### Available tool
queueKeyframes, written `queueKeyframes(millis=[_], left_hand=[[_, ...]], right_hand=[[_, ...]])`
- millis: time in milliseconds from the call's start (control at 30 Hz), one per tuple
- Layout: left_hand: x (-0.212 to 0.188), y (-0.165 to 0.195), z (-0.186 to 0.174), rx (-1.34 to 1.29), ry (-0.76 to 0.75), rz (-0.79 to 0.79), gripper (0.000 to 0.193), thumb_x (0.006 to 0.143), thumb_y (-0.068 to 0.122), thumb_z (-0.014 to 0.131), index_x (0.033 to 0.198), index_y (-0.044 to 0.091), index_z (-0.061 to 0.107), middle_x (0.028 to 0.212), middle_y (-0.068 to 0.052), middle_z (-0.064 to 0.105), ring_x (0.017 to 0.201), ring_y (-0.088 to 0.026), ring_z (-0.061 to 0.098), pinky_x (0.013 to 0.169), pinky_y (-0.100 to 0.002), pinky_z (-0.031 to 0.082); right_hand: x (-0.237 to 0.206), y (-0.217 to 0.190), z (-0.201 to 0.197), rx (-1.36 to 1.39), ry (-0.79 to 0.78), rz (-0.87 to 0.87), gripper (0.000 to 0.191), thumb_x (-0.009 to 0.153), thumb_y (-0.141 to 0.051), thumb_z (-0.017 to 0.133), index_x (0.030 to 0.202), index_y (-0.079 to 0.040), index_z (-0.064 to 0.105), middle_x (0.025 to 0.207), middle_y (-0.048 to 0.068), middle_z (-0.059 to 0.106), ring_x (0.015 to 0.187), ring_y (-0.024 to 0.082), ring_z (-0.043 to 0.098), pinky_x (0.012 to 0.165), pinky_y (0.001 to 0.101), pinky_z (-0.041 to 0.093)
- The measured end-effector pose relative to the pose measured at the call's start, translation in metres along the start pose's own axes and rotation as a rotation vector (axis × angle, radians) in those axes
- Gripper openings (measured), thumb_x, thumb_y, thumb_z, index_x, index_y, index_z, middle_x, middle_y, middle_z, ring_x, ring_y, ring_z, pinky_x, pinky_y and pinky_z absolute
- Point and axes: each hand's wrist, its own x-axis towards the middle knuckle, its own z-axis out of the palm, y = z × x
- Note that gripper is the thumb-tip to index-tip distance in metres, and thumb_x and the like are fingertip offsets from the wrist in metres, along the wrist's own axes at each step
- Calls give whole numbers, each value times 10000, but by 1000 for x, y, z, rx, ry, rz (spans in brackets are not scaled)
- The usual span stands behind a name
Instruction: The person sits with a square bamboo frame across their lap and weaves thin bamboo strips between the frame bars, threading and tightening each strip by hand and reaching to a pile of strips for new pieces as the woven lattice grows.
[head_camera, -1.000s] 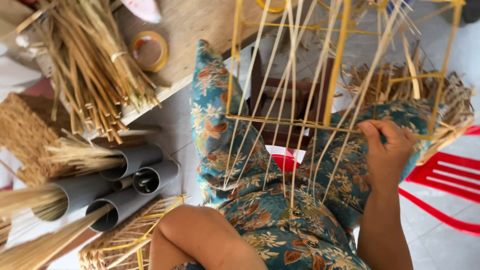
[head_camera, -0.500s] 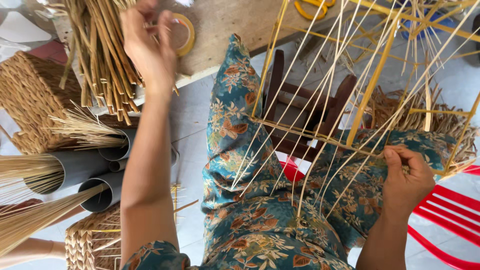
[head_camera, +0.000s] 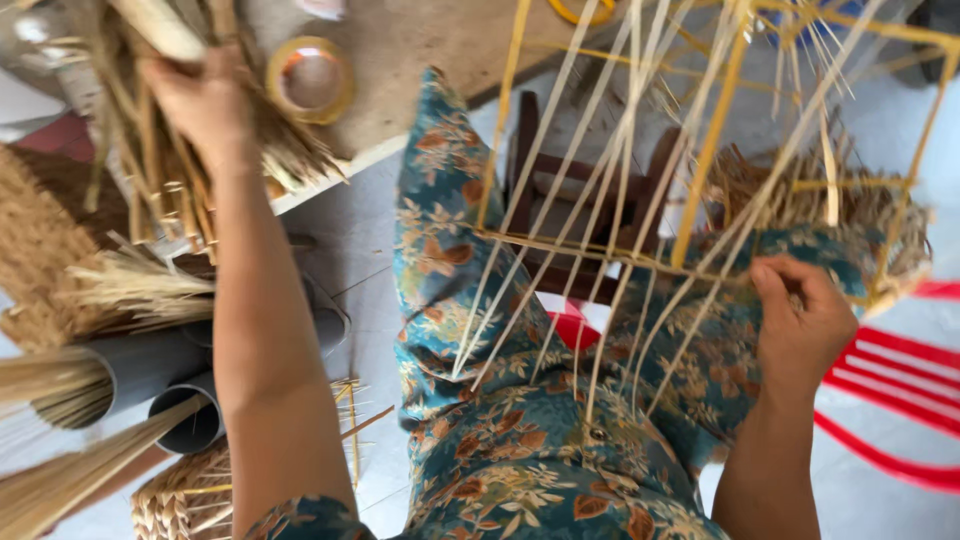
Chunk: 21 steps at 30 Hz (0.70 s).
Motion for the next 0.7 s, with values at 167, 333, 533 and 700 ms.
queueKeyframes(millis=[167,333,533,700], left_hand=[[-82,143,-89,-773,-535,-146,356,900,133,810,1175,26,611,1144,-121,713,1003,-235,717,915,-403,602],[-193,261,-111,-1136,-1273,-204,279,974,58,730,1240,19,653,1288,-126,711,1136,-232,713,1029,-402,604],[-311,308,-18,-795,-1683,-434,437,940,112,745,1333,-12,598,1260,-81,700,1139,-146,669,1020,-309,555],[-340,310,6,-550,-1656,-290,472,894,238,763,1293,27,623,1037,-30,725,949,-94,654,852,-258,552]], right_hand=[[5,-6,-17,-3,-140,122,99,1062,-46,747,1150,-1,750,1042,56,747,926,103,685,832,224,531],[9,-12,-18,184,-153,218,81,1025,-48,723,1092,-4,736,949,44,741,851,72,702,749,213,551],[14,-16,-15,194,-159,207,55,1026,-39,708,1048,7,729,875,43,736,796,80,707,724,226,572],[13,-12,-18,234,-158,223,68,1038,-17,663,1012,17,716,840,58,730,781,98,716,703,235,566]])
